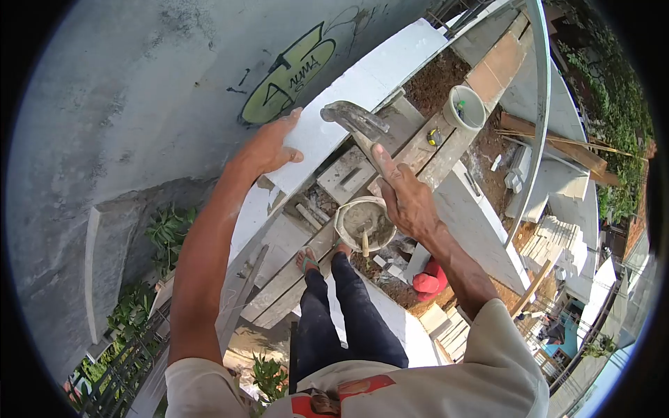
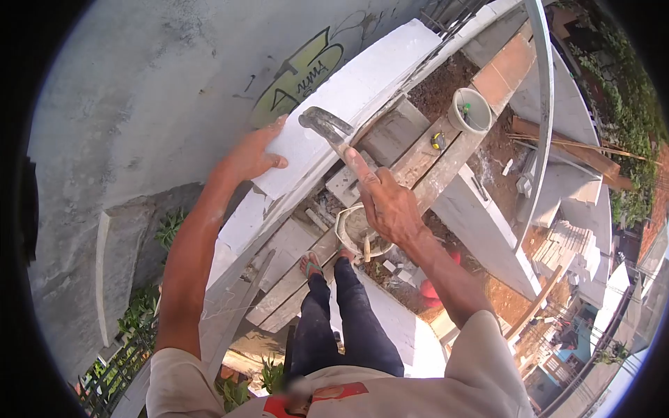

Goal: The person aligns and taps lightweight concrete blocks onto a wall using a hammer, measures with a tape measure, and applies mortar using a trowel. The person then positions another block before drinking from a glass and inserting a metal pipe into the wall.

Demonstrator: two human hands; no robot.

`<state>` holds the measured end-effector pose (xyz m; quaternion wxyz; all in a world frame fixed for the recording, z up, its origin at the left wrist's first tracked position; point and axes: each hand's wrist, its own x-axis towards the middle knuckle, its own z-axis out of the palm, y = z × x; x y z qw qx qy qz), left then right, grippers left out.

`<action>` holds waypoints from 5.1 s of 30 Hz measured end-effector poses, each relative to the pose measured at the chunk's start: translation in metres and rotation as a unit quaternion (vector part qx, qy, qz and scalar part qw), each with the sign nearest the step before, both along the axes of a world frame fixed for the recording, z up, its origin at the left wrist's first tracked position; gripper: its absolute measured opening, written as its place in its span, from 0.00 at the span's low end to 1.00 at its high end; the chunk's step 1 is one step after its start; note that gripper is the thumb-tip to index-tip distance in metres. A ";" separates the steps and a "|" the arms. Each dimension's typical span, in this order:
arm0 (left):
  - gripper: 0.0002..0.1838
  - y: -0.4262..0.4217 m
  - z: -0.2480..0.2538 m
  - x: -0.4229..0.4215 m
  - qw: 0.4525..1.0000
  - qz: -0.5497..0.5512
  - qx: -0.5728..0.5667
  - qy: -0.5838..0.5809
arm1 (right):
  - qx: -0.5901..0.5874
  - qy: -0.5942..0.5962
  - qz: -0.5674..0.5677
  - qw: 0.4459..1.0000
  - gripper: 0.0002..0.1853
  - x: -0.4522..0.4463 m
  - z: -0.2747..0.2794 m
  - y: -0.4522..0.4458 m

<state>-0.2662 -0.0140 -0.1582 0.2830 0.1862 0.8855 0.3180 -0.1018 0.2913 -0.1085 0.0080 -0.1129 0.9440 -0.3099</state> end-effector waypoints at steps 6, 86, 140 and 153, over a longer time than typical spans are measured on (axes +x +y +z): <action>0.56 0.016 0.036 0.000 0.999 -0.003 -0.029 -0.025 | -0.002 0.010 -0.003 1.000 0.47 -0.011 0.007 0.011; 0.35 0.003 -0.247 0.502 0.866 0.035 -0.265 -0.424 | 0.074 -0.109 -0.443 0.887 0.35 -0.008 -0.662 0.391; 0.33 -0.008 -0.033 0.455 0.889 0.388 0.188 -0.151 | -0.450 -0.756 -0.053 0.472 0.47 0.242 -0.124 -0.095; 0.20 -0.057 -0.093 0.443 0.698 0.548 0.367 -0.279 | 0.082 -0.361 0.381 0.847 0.47 0.162 -0.097 -0.117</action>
